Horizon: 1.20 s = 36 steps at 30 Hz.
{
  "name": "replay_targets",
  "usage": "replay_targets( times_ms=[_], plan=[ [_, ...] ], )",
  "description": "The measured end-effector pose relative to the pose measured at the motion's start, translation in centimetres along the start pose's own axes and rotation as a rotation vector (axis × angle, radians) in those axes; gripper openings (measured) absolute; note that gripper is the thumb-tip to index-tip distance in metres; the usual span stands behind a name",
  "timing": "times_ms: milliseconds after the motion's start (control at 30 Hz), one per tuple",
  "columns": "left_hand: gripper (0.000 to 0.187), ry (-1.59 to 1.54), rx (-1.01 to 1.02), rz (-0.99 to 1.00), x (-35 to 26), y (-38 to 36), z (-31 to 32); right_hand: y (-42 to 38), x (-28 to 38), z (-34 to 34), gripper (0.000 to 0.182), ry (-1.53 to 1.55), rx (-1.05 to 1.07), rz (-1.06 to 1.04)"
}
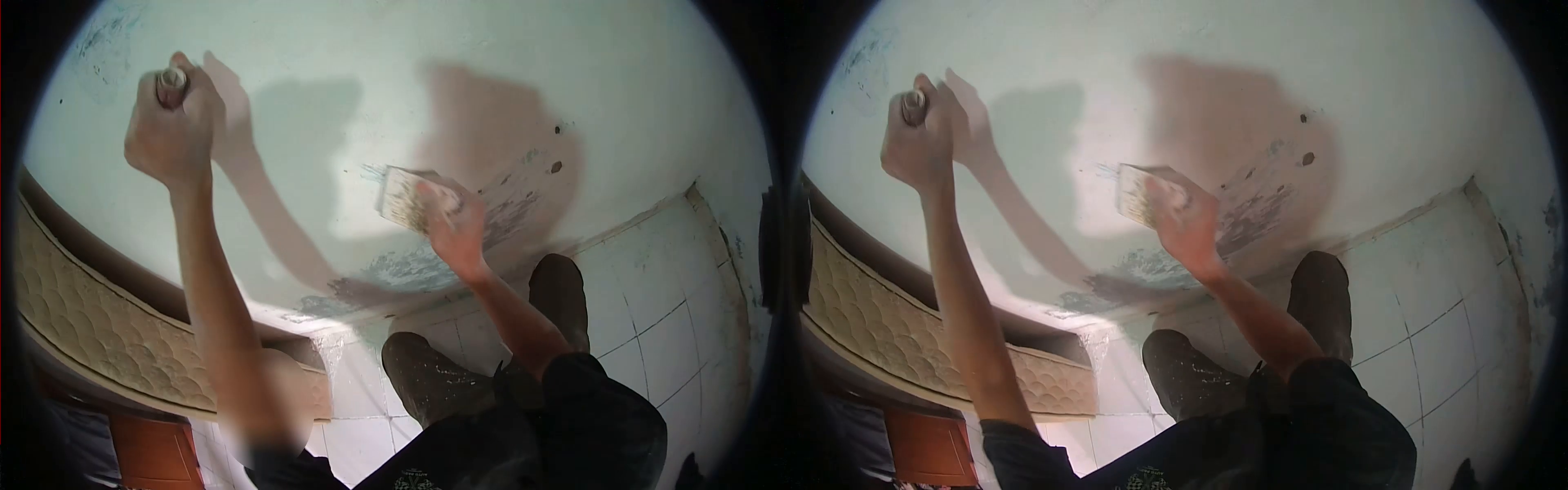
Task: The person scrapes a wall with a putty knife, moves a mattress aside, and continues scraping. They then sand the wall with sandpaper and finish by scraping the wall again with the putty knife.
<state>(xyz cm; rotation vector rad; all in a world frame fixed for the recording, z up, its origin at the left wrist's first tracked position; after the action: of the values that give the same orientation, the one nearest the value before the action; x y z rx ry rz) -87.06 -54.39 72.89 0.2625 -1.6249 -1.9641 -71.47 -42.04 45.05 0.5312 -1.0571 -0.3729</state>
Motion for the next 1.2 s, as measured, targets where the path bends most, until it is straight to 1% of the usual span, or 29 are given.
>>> replay_targets(
  times_ms=[33,100,133,167,200,233,267,300,333,400,467,500,533,567,633,700,800,867,967,1033,1100,1133,1167,1200],
  plan=[
    [0.039,-0.007,-0.007,0.001,-0.2,1.0,1.4,-1.0,-0.8,-1.7,0.018,-0.033,-0.088,-0.091],
    [0.036,0.012,-0.079,0.041,-1.0,2.1,3.4,-2.0,-2.0,-3.4,0.017,-0.070,-0.186,-0.185],
    [0.036,0.001,-0.081,0.032,-0.8,1.9,4.1,-2.0,-3.3,-3.8,0.017,-0.016,-0.158,-0.112],
    [0.036,-0.028,-0.128,0.014,-0.3,1.6,4.5,-2.0,-4.6,-4.2,0.016,0.036,-0.133,-0.032],
    [0.036,-0.058,-0.174,-0.003,0.5,1.3,5.0,-1.1,-3.7,-4.1,0.016,0.023,-0.142,-0.029],
    [0.037,0.014,-0.084,-0.114,1.9,1.4,6.1,0.1,-1.9,-3.1,0.016,-0.069,-0.063,0.029],
    [0.037,0.006,-0.055,-0.123,1.9,1.5,6.0,0.3,-1.2,-2.3,0.016,-0.168,0.022,0.098],
    [0.036,0.003,0.036,-0.163,2.2,1.8,5.9,0.2,-1.4,-2.2,0.016,-0.195,0.031,0.114],
    [0.037,0.000,0.116,-0.207,2.5,1.9,6.1,0.3,-1.4,-2.2,0.017,-0.172,0.030,0.116],
    [0.037,0.027,0.137,-0.227,2.8,1.8,6.6,-0.7,-2.0,-3.1,0.018,-0.164,0.021,0.120],
    [0.038,0.057,0.124,-0.241,3.2,2.0,6.7,-2.7,-5.3,-5.6,0.021,0.069,-0.170,0.303],
    [0.040,0.118,0.101,-0.214,3.2,2.1,6.6,-1.6,-4.6,-5.6,0.021,0.057,-0.160,0.279],
    [0.042,0.168,0.100,-0.169,2.8,2.0,6.6,-1.2,-3.3,-5.2,0.021,-0.081,-0.141,0.241],
    [0.042,0.146,0.104,-0.168,2.6,1.8,6.7,-1.1,-2.6,-4.8,0.021,-0.216,-0.133,0.205],
    [0.042,-0.007,0.083,-0.229,3.1,1.7,6.8,-1.5,-2.4,-4.5,0.021,-0.211,-0.161,0.183],
    [0.042,0.031,0.101,-0.241,3.3,1.3,6.9,-1.9,-2.6,-5.4,0.021,-0.214,-0.152,0.162],
    [0.041,0.076,0.138,-0.221,3.1,1.6,7.0,-2.0,-3.1,-5.4,0.021,-0.125,-0.134,0.146],
    [0.041,0.086,0.164,-0.220,3.0,1.5,6.9,-1.1,-2.1,-4.4,0.020,-0.200,-0.117,0.134],
    [0.038,0.032,0.171,-0.237,3.0,1.2,7.0,-0.8,-2.1,-4.6,0.018,-0.196,-0.069,0.088],
    [0.036,-0.003,0.087,-0.197,2.4,1.3,6.3,-1.9,-3.3,-5.9,0.017,-0.194,-0.051,0.103],
    [0.035,-0.014,0.066,-0.196,2.5,1.3,6.3,-1.7,-3.6,-5.6,0.017,-0.184,-0.024,0.089],
    [0.035,-0.032,0.057,-0.198,2.5,1.2,6.4,-1.4,-2.7,-5.2,0.016,-0.233,-0.043,0.009],
    [0.034,0.006,0.022,-0.149,2.3,1.3,6.2,-1.3,-2.0,-5.0,0.016,-0.281,-0.063,-0.068],
    [0.034,0.013,0.014,-0.147,2.3,1.1,6.2,-1.3,-1.8,-5.1,0.016,-0.272,-0.059,-0.073]
  ],
)
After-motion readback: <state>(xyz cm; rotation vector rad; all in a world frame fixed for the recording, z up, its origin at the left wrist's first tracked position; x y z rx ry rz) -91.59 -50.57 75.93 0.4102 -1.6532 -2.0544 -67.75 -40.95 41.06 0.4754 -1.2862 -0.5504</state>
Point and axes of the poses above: each hand's wrist, its own y-axis towards the middle knuckle, its own z-axis out of the palm, x = y × z, the point moved 6 cm from there along y, towards the middle knuckle, and after that the axes turned 6 degrees about -x, right-handed, at the moved point
